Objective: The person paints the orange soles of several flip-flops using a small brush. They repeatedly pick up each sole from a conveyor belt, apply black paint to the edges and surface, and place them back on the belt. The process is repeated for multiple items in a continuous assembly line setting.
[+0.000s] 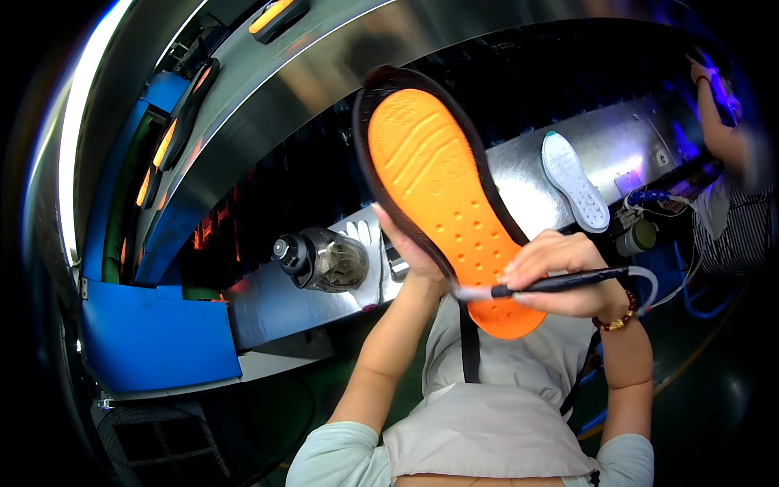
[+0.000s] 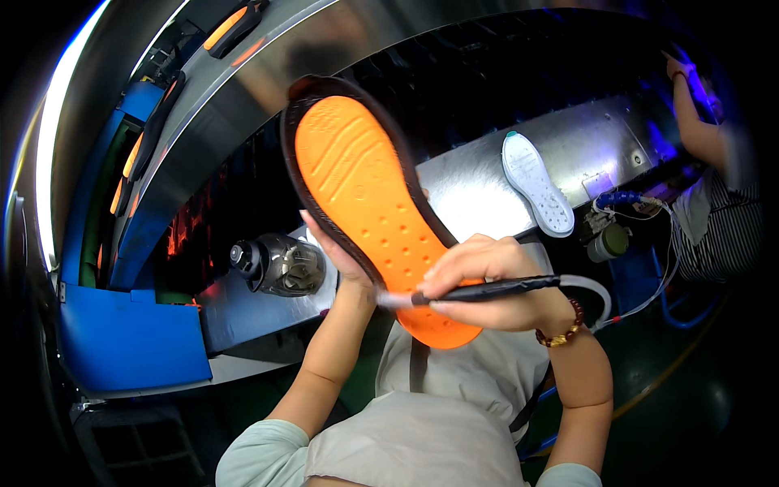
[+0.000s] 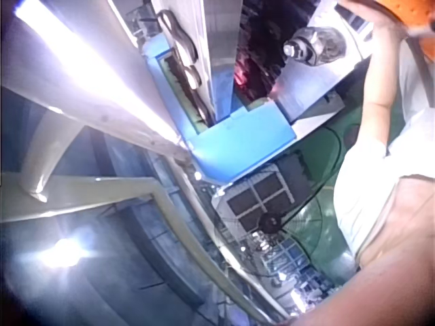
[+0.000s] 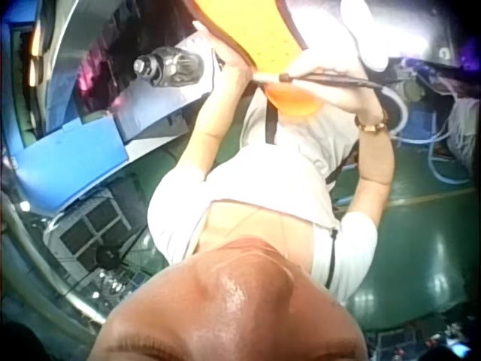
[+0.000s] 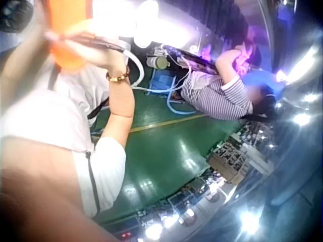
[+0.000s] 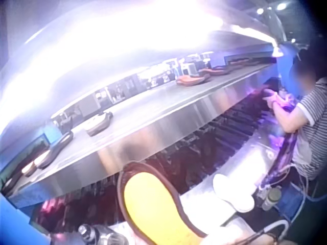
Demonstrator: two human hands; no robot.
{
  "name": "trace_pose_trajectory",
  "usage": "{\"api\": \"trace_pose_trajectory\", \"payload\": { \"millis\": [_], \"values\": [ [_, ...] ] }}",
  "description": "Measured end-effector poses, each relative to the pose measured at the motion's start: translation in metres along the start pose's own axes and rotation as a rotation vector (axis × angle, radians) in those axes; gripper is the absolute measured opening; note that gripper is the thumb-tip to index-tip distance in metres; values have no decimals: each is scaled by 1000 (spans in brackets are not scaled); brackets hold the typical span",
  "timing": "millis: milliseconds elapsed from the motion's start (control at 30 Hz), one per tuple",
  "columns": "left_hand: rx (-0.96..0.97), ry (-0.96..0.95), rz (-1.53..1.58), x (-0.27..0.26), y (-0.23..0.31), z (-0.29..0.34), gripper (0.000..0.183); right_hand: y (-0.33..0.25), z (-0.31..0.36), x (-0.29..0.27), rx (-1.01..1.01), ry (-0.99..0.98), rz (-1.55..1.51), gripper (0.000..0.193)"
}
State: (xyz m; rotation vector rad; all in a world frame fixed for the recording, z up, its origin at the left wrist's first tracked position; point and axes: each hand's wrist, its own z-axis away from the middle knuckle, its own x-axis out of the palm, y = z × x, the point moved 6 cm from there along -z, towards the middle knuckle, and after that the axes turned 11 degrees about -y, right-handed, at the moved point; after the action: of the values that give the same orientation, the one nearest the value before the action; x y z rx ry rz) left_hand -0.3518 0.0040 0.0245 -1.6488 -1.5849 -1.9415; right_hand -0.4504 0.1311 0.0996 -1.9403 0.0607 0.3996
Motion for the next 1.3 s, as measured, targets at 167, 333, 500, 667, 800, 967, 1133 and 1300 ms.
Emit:
{"api": "trace_pose_trajectory", "payload": {
  "millis": [167,333,500,667,800,967,1133,1300],
  "values": [
    [135,-17,46,-12,11,-19,81,13,7,-13,115,199,-124,18],
    [161,-42,50,-10,29,-23,81,-8,17,-3,42,-60,11,17],
    [173,-32,-21,-10,34,-31,82,10,26,-9,187,85,115,19],
    [158,-25,-54,2,41,-29,78,25,35,-11,60,11,-435,19],
    [-17,-280,301,31,33,-21,71,43,41,-10,125,263,-768,17],
    [-73,-534,427,48,5,19,63,36,36,11,126,390,-875,19],
    [-532,-467,486,36,7,13,48,2,18,5,106,-87,-408,18],
    [-889,-284,228,31,-9,12,42,7,9,9,100,-165,-255,16]
  ]
}}
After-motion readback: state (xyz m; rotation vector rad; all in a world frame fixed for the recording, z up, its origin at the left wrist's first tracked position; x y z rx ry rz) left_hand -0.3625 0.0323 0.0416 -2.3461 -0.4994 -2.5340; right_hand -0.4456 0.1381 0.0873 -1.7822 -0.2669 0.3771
